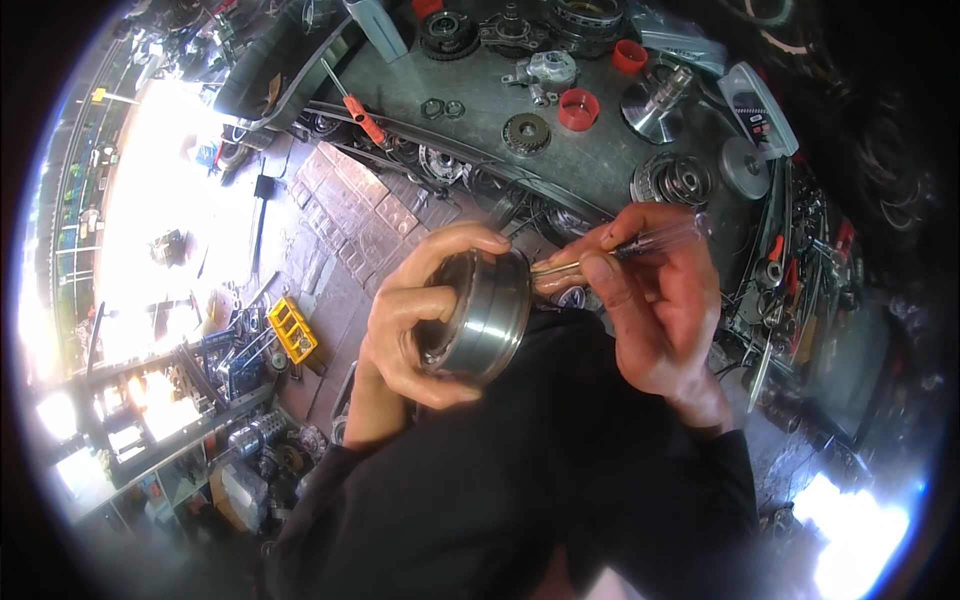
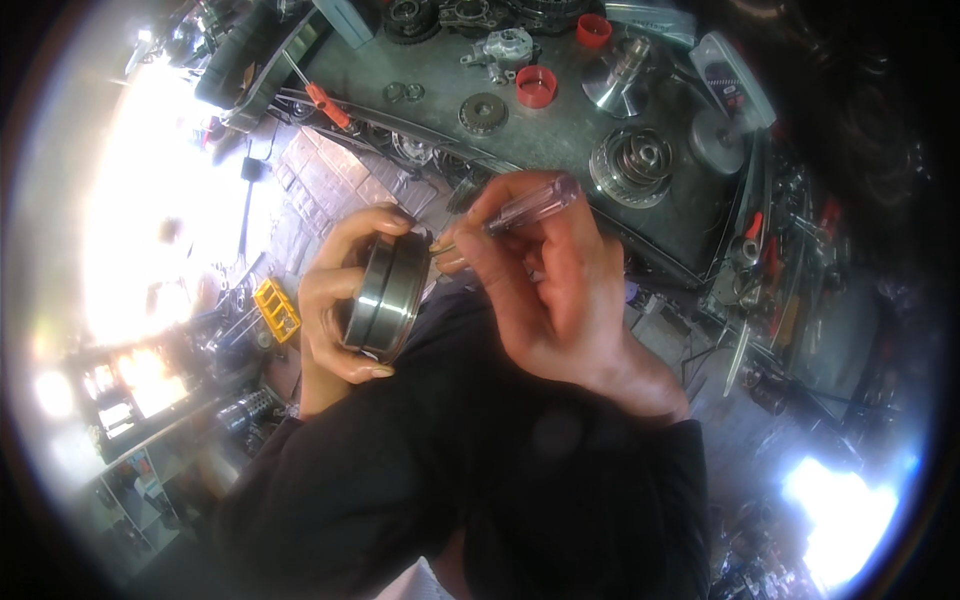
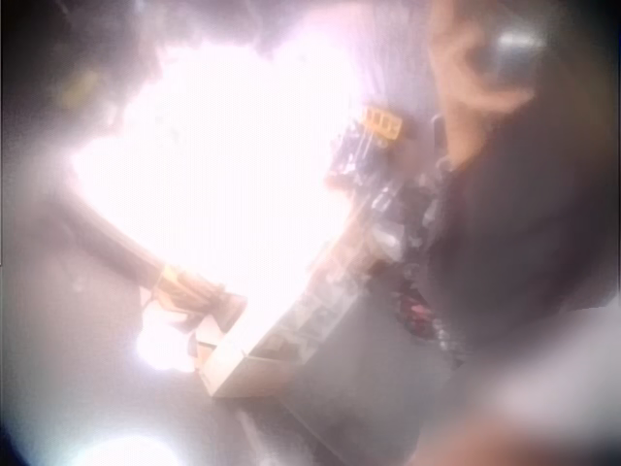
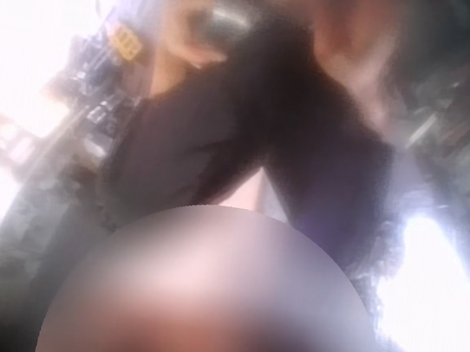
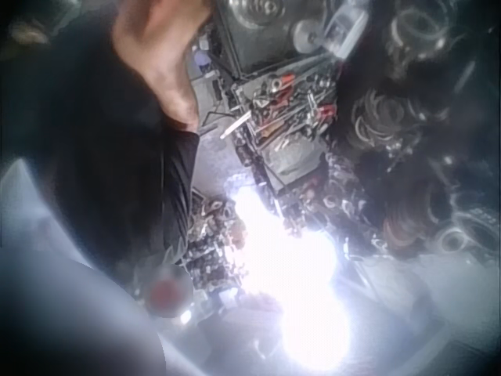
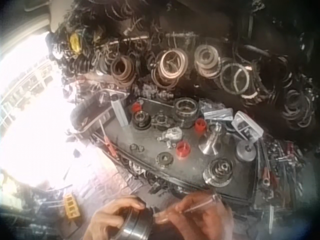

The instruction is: The person unpacks small mechanical parts from plastic bags and installs a ring onto a cylindrical metal component using a screwdriver. They then place the ring into a groove on the cylinder and continue handling additional parts on the workbench.

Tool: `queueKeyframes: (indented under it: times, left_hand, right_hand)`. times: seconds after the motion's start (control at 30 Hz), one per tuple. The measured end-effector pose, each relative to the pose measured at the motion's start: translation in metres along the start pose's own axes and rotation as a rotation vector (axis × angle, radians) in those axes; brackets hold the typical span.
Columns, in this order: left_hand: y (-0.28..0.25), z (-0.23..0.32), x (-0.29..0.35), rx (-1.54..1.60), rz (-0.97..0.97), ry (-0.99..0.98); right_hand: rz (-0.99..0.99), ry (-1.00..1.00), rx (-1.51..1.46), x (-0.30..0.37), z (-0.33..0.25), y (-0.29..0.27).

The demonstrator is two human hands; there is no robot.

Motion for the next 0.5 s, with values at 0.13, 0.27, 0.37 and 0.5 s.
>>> queueKeyframes:
  times: [0.13,0.27,0.37,0.5]
  left_hand:
    - [0.0001,0.0068,-0.0025,-0.134,-0.053,0.044]
    - [-0.004,0.0084,-0.0041,-0.209,-0.045,0.029]
    - [-0.0056,0.0084,-0.0046,-0.252,-0.037,0.03]
    - [-0.0066,0.007,-0.0038,-0.285,-0.034,0.031]
  right_hand:
    - [0.016,0.015,0.007,0.0042,-0.0009,0.0009]
    - [-0.034,-0.043,0.072,0.0082,-0.007,0.0056]
    - [0.013,0.009,0.097,0.0087,-0.004,0.0049]
    - [-0.011,-0.071,0.171,0.0056,-0.0052,0.0048]
Point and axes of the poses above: each hand's wrist, its own x-axis away from the middle knuckle, its own y-axis out of the palm, z = x × y, the point moved 6 cm from there along -x, towards the middle knuckle, and after that the axes turned 7 degrees about z, right-handed, at the moved point
